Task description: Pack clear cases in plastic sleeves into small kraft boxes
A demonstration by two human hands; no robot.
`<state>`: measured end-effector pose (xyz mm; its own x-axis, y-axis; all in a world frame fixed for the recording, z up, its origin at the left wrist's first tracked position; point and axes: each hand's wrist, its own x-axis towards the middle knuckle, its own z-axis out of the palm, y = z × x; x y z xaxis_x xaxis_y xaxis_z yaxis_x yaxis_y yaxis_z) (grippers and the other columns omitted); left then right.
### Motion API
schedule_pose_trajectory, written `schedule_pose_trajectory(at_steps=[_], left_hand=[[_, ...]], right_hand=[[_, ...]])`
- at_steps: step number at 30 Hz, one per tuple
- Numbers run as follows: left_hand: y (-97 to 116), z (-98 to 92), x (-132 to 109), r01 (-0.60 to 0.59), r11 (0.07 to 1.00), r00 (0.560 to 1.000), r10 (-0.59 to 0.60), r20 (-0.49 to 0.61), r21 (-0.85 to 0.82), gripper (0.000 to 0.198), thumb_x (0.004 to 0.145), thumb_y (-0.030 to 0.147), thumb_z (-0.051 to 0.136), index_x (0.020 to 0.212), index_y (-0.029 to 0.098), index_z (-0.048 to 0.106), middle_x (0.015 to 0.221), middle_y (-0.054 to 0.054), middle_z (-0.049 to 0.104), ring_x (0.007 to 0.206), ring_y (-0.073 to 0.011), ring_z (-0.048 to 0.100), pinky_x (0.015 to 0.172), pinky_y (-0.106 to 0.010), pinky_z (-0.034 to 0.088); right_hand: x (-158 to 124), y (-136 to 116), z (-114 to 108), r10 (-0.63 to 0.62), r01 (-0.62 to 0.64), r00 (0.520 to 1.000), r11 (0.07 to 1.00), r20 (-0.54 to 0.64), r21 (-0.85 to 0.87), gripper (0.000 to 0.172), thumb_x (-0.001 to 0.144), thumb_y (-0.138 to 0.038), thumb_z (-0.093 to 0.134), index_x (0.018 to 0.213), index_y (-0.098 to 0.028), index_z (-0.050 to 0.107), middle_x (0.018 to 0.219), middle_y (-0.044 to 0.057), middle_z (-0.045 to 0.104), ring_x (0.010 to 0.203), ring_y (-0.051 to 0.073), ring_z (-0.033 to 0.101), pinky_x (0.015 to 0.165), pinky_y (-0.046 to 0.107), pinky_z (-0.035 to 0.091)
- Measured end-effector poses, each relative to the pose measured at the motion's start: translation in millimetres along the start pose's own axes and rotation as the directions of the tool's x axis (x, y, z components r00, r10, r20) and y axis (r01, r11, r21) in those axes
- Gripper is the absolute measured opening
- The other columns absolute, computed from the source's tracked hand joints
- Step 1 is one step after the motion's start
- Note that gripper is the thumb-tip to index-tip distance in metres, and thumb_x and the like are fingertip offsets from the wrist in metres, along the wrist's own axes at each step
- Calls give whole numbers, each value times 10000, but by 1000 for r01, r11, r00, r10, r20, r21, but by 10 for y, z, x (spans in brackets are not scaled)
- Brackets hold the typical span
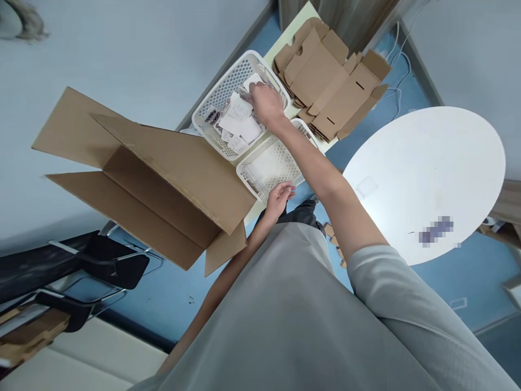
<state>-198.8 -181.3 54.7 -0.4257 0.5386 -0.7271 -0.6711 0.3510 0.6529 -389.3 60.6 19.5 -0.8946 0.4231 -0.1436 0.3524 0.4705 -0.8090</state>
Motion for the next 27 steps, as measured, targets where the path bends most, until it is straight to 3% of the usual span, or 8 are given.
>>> schedule_pose_trajectory(at_steps=[3,7,11,15,18,20,23,27], left_hand=[[89,177,44,-39,998,999,40,-17,47,347,1076,569,727,1213,251,759,1247,-121,831,1057,-237,812,1047,-418,635],[158,562,195,-148,981,988,152,-24,124,488,1098,648,681,1424,286,716,1426,-139,775,1196,-267,805,1080,-435,629],[-108,1119,440,-276,919,959,246,138,280,504,1074,586,758,1477,288,701,1436,-132,771,1270,-281,788,1077,-419,640],[-720,1680,623,-240,818,932,42,361,523,357,1029,302,789,1375,224,758,1244,-113,826,1110,-254,815,1002,-384,665],[-1087,1939,671,-206,680,928,-94,362,704,355,964,109,725,1311,165,777,1239,-139,836,1125,-266,809,1042,-403,657],[-1191,2030,696,-215,584,944,-79,319,782,389,942,49,681,1304,155,776,1314,-149,825,1169,-271,798,1133,-439,623],[-1178,2106,754,-205,481,974,16,225,852,445,952,4,639,1362,144,743,1473,-165,759,1225,-256,764,1233,-440,549],[-1073,2205,853,-169,446,984,24,177,879,471,985,-25,658,1439,95,683,1516,-189,722,1268,-240,721,1254,-383,491]], right_hand=[[-694,-162,-493,123,-114,968,992,-218,56,247,1127,-387,696,919,-257,667,912,50,731,1028,270,754,1084,434,605],[-2121,125,-994,406,-245,880,832,-246,498,483,1016,-751,757,980,-270,757,946,34,772,988,226,789,874,332,649],[-3603,737,-1020,666,-322,690,635,-285,703,565,896,-816,811,975,-258,779,958,39,812,914,207,770,807,323,643],[-4628,1294,-798,852,-407,441,470,-282,784,472,856,-673,875,950,-237,719,802,-3,752,791,195,742,808,336,622],[-5026,1624,-672,921,-495,304,370,-243,786,376,886,-569,852,902,-243,665,742,-35,704,775,202,753,844,343,615],[-5136,1793,-643,938,-557,268,338,-220,759,294,932,-493,807,908,-242,657,771,-25,722,800,217,777,880,354,616],[-5130,1960,-661,933,-643,296,353,-205,680,190,992,-406,738,937,-235,674,869,18,781,852,237,796,942,382,616],[-4978,2071,-707,920,-732,333,391,-208,559,238,985,-445,793,983,-222,708,1055,96,826,1041,296,779,1030,449,607]])
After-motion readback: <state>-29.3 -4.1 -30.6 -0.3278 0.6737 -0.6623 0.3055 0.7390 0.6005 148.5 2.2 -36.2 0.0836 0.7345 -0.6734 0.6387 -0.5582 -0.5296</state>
